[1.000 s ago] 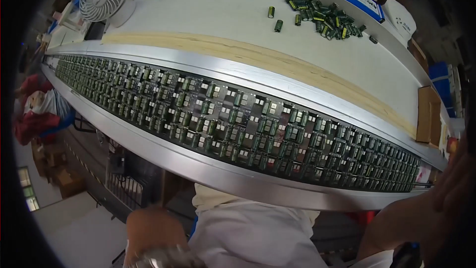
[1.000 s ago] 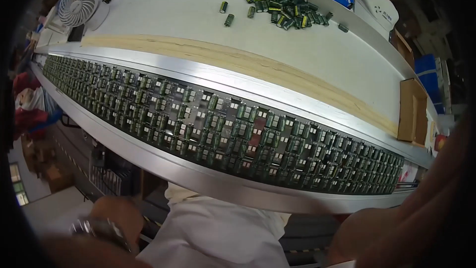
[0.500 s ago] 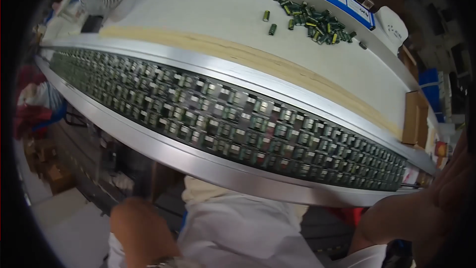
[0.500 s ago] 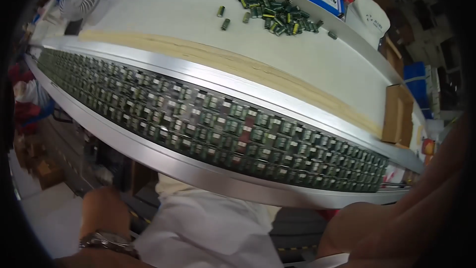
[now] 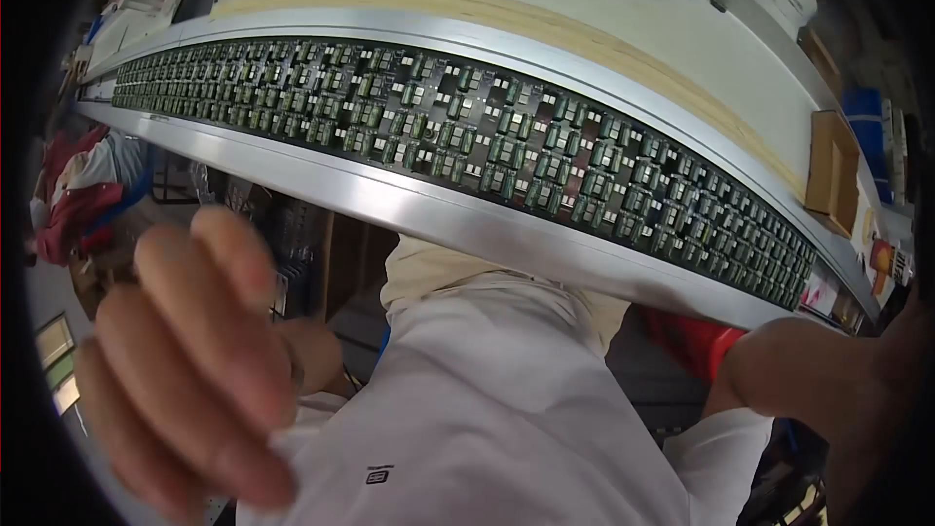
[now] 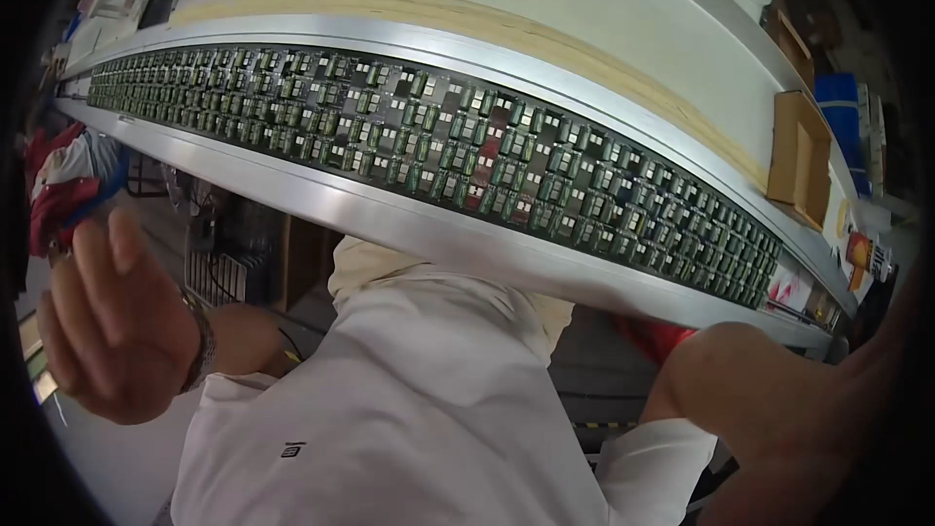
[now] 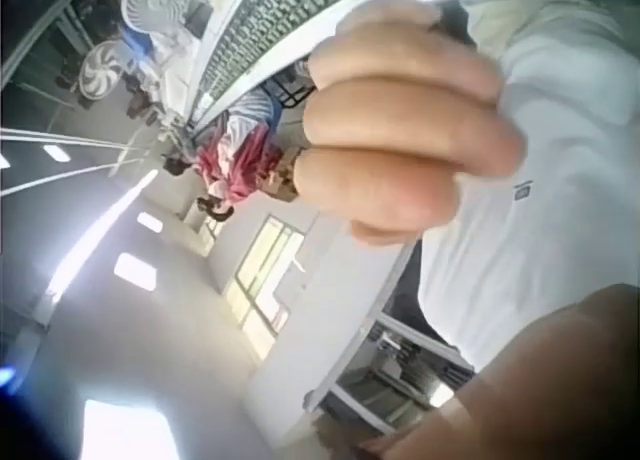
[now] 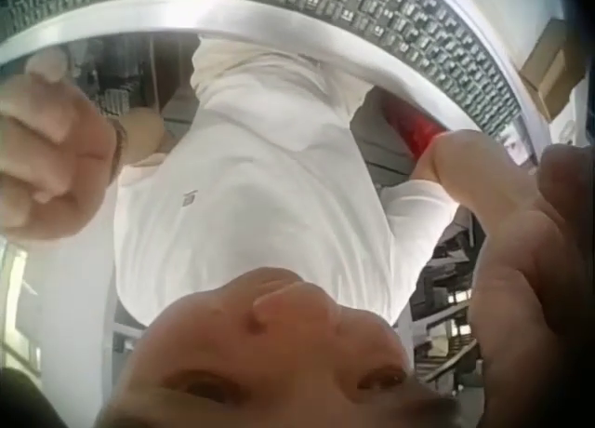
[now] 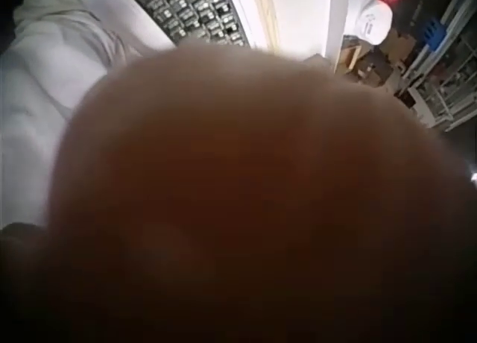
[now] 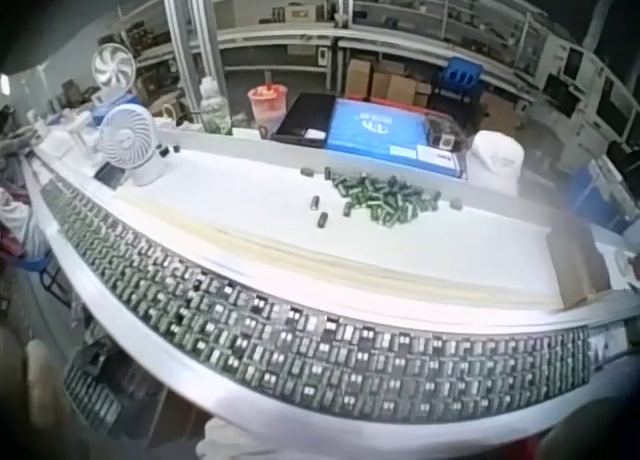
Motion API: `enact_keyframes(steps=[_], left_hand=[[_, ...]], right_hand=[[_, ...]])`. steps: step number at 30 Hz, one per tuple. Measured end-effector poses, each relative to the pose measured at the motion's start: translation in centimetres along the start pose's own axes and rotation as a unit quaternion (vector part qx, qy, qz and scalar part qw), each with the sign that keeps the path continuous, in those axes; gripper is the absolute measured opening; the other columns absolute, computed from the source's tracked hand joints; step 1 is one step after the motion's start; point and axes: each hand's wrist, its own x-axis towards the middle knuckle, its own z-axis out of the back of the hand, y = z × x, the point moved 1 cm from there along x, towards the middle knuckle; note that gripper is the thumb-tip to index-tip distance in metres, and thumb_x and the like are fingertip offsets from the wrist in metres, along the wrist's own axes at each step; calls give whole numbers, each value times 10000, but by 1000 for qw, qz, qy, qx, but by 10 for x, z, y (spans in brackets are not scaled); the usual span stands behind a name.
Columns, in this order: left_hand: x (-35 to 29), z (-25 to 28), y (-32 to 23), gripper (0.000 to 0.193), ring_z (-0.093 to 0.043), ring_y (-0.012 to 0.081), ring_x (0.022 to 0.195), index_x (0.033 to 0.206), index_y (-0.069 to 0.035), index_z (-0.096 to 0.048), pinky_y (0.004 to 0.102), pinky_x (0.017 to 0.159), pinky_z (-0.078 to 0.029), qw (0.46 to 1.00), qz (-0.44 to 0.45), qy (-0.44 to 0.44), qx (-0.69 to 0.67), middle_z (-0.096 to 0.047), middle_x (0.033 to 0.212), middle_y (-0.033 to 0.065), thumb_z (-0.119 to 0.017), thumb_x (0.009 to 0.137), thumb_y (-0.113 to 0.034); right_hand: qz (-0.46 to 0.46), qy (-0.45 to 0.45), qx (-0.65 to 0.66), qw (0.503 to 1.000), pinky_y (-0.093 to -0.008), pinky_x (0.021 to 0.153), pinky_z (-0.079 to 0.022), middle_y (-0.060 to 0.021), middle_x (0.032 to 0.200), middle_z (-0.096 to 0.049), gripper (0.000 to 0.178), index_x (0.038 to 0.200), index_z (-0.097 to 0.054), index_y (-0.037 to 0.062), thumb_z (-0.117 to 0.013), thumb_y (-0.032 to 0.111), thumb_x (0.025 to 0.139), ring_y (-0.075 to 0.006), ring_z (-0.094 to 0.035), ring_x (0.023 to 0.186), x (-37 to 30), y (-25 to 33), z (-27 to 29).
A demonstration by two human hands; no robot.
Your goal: The person places small electronic components into designated slots on printed circuit boards by hand, working on an assembly line.
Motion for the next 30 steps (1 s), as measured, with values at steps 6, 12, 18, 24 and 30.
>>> enact_keyframes(steps=[6, 12, 18, 24, 30], left_hand=[[42, -29, 15, 280, -600, 254, 861, 1135, -34, -698, 409, 855, -470, 944, -12, 93, 317, -705, 999, 128, -681, 944, -239], [104, 1, 113, 281, -664, 195, 823, 1142, 24, -775, 304, 753, -532, 818, 61, 88, 566, -771, 959, 109, -700, 936, -151], [151, 44, 258, 204, -725, 363, 862, 988, 29, -773, 470, 850, -590, 692, 32, 172, 701, -764, 1017, 189, -672, 921, -135], [145, 52, 261, 142, -670, 362, 865, 965, -23, -738, 457, 859, -564, 675, 19, 196, 711, -686, 963, 165, -627, 881, -51], [134, 59, 271, 139, -684, 329, 884, 981, -58, -715, 432, 853, -575, 684, 122, 73, 715, -704, 968, 159, -613, 891, -86]], right_hand=[[30, -17, -4, 999, -293, 762, -472, -85, 964, -701, 249, 1133, -747, 34, -660, 26, 900, -175, -575, 737, -19, -6, 31], [29, -82, -23, 996, -290, 768, -470, -86, 959, -697, 263, 1144, -746, 30, -649, 16, 899, -175, -571, 736, 75, 33, -92], [-242, 5, -163, 956, -277, 715, -490, -56, 964, -747, 197, 1073, -762, -31, -738, 99, 927, -159, -580, 729, 120, -113, -143], [-45, 7, -255, 966, -366, 869, -561, -65, 1227, -734, 245, 1165, -752, 20, -697, 80, 934, -269, -694, 951, 199, -133, -190], [16, 93, -282, 955, -414, 878, -521, -126, 1074, -710, 163, 1054, -751, 39, -652, 72, 930, -326, -652, 973, 226, -168, -215]])
